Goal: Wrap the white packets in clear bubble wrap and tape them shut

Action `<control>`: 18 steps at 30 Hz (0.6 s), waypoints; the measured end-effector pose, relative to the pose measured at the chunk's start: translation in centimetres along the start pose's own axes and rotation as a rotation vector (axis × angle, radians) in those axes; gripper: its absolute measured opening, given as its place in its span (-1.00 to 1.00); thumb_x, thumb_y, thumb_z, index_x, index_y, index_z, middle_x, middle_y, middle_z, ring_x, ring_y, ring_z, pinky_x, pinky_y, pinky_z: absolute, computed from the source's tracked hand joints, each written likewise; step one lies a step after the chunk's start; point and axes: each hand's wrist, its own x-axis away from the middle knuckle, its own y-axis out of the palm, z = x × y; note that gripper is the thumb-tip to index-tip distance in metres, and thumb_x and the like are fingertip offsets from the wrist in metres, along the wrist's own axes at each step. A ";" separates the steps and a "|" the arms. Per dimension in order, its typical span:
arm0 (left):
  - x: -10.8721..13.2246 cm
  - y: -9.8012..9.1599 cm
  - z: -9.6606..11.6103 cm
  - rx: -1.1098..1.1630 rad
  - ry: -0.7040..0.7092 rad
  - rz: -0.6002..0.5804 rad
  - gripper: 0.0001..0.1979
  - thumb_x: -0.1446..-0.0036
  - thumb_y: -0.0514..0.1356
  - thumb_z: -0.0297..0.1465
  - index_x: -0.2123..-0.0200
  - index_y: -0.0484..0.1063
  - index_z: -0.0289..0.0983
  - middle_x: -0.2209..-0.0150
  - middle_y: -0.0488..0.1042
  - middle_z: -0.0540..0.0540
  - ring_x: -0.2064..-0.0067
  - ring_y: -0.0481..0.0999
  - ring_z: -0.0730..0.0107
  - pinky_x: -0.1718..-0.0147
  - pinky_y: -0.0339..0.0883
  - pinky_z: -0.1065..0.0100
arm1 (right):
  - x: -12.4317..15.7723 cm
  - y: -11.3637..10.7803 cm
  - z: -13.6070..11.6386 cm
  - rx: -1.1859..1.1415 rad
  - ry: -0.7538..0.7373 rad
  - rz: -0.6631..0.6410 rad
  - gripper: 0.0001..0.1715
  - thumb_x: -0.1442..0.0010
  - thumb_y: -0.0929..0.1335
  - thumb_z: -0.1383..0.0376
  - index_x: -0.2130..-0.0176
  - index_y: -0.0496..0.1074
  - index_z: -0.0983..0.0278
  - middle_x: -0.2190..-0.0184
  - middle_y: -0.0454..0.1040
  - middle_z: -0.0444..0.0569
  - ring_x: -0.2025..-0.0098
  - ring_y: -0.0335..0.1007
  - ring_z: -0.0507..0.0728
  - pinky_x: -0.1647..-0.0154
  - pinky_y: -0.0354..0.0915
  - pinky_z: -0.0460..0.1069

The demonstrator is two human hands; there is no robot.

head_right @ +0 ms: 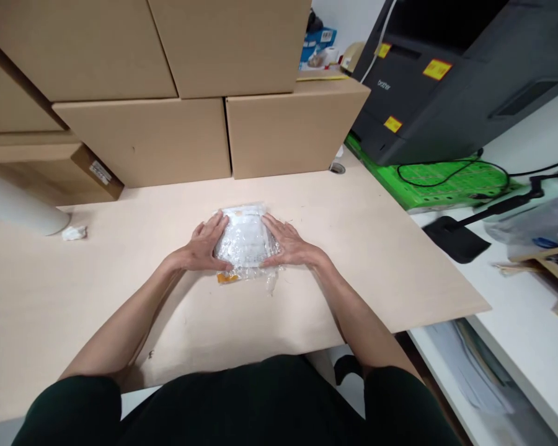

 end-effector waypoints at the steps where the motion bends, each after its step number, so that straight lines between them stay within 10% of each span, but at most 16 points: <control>1: 0.0 0.1 0.1 0.008 -0.008 0.016 0.31 0.26 0.43 0.01 -0.45 -0.20 -0.20 -0.47 -0.41 -0.36 -0.47 -0.45 -0.13 -0.33 -0.63 -0.09 | 0.0 0.1 -0.1 0.001 0.004 0.014 0.48 0.06 0.43 -0.30 -0.47 -0.36 0.13 -0.50 -0.35 0.16 -0.49 -0.44 0.43 -0.41 -0.34 0.39; 18: 0.4 0.3 2.1 -0.163 -0.101 -0.042 0.30 0.12 0.33 0.12 -0.45 -0.33 -0.33 -0.46 -0.51 -0.38 -0.46 -0.49 -0.15 -0.33 -0.60 -0.13 | 0.8 1.3 -3.3 0.122 -0.051 0.021 0.27 -0.12 0.33 -0.28 -0.47 -0.35 0.13 -0.50 -0.44 0.05 -0.49 -0.66 0.33 -0.43 -0.46 0.34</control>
